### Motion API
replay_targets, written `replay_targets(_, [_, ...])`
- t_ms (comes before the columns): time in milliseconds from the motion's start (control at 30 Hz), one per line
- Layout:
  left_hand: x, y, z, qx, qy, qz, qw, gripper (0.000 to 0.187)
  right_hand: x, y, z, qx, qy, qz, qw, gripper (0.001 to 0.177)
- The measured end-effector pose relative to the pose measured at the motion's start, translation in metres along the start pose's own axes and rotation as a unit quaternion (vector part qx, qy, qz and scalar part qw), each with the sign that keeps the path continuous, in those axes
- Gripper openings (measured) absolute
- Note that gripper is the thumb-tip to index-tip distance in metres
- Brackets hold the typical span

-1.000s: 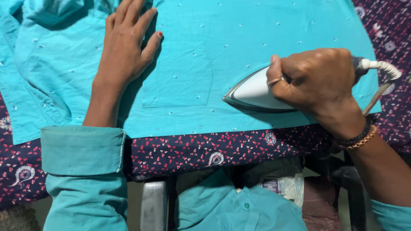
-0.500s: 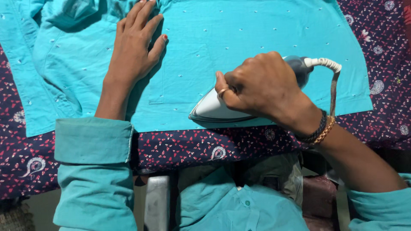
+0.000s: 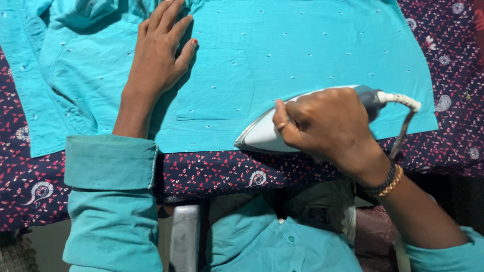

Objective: The person irons a light blue shirt on a patterned ironing board. They smooth the fabric with one hand while moving the iron with the other, covering the front panel and pocket area.

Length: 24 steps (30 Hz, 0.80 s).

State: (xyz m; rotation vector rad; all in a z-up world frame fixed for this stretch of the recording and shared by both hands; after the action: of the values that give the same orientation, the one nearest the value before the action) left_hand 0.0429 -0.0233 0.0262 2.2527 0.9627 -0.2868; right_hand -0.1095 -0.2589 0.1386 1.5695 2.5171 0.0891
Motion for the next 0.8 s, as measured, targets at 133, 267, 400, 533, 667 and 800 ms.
replay_targets(133, [0.001,-0.001,0.001,-0.003,0.0,-0.004,1.0,0.041,0.001,-0.003,-0.007,-0.031,0.02,0.03,0.999,0.045])
replay_targets(267, [0.002,0.0,0.001,-0.007,-0.004,-0.003,1.0,0.04,0.002,0.002,-0.011,-0.059,-0.003,0.043,0.997,0.047])
replay_targets(400, [0.001,0.005,0.002,-0.013,-0.011,-0.015,1.0,0.037,0.007,0.006,-0.009,-0.108,-0.004,0.059,0.992,0.044])
replay_targets(533, [-0.002,0.004,0.002,-0.018,-0.006,-0.014,1.0,0.036,0.009,0.009,-0.007,-0.133,-0.014,0.063,0.989,0.044])
replay_targets(667, [-0.004,0.005,0.0,-0.02,-0.013,-0.014,1.0,0.035,0.008,0.008,-0.007,-0.141,-0.006,0.049,0.989,0.046])
replay_targets(800, [-0.006,0.008,-0.001,-0.011,-0.018,-0.021,1.0,0.036,0.008,0.005,-0.01,-0.17,0.007,0.035,0.985,0.049])
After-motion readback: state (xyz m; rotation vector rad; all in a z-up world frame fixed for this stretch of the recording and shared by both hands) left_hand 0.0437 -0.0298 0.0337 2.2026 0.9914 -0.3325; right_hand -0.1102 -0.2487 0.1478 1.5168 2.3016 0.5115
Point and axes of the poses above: each hand's wrist, its own y-axis towards the middle knuckle, its own z-axis out of the palm, x = y × z, the point moved 6 cm from there along y, towards the middle knuckle, and after that the axes turned 10 degrees about -y, right-handed, at the moved point
